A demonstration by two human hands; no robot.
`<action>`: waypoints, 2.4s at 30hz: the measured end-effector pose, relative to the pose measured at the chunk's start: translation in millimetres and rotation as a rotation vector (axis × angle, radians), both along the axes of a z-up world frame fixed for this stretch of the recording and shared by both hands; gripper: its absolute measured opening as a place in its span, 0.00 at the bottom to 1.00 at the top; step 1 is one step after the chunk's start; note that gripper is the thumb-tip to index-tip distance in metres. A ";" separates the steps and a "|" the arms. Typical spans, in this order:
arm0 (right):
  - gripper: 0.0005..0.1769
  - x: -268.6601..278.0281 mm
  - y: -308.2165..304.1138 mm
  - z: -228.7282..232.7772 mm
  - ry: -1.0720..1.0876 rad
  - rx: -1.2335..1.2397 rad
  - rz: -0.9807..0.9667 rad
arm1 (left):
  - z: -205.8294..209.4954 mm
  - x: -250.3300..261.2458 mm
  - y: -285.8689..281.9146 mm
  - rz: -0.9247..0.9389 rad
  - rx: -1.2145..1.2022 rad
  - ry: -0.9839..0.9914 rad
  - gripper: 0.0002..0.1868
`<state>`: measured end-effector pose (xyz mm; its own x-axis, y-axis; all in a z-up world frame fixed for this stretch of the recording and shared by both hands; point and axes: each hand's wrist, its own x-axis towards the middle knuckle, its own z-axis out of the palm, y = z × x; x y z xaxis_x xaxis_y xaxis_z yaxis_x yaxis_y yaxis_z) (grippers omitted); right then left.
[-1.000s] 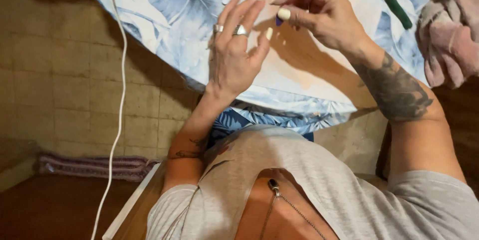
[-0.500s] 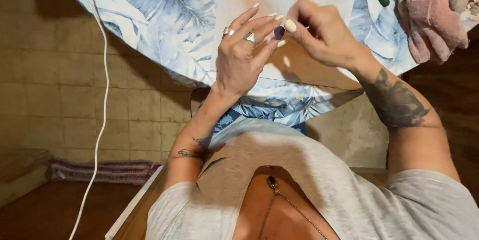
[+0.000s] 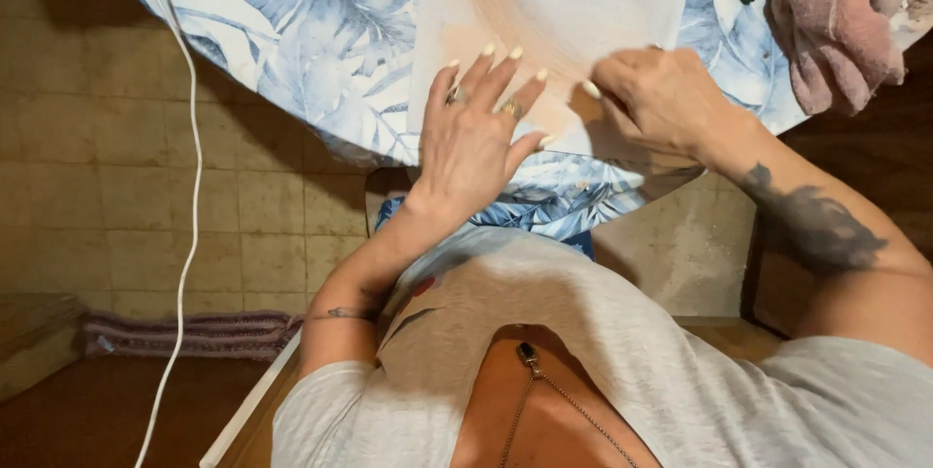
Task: Sanding small mosaic tiles to smooth their edges using a sanding block on a table.
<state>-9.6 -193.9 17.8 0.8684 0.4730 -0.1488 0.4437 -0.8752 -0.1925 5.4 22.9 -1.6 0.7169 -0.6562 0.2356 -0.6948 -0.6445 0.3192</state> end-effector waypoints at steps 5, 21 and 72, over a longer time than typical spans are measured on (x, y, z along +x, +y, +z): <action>0.07 -14.7 -8.8 -23.9 -0.290 -0.103 0.055 | -20.7 -5.4 8.2 -0.034 -0.080 0.069 0.22; 0.11 15.2 8.1 -13.9 -0.128 -0.012 0.069 | -15.8 -5.1 9.6 -0.016 0.063 -0.061 0.24; 0.14 135.3 69.5 -54.5 -0.423 0.102 0.125 | -11.2 -8.8 12.2 -0.083 0.089 -0.091 0.41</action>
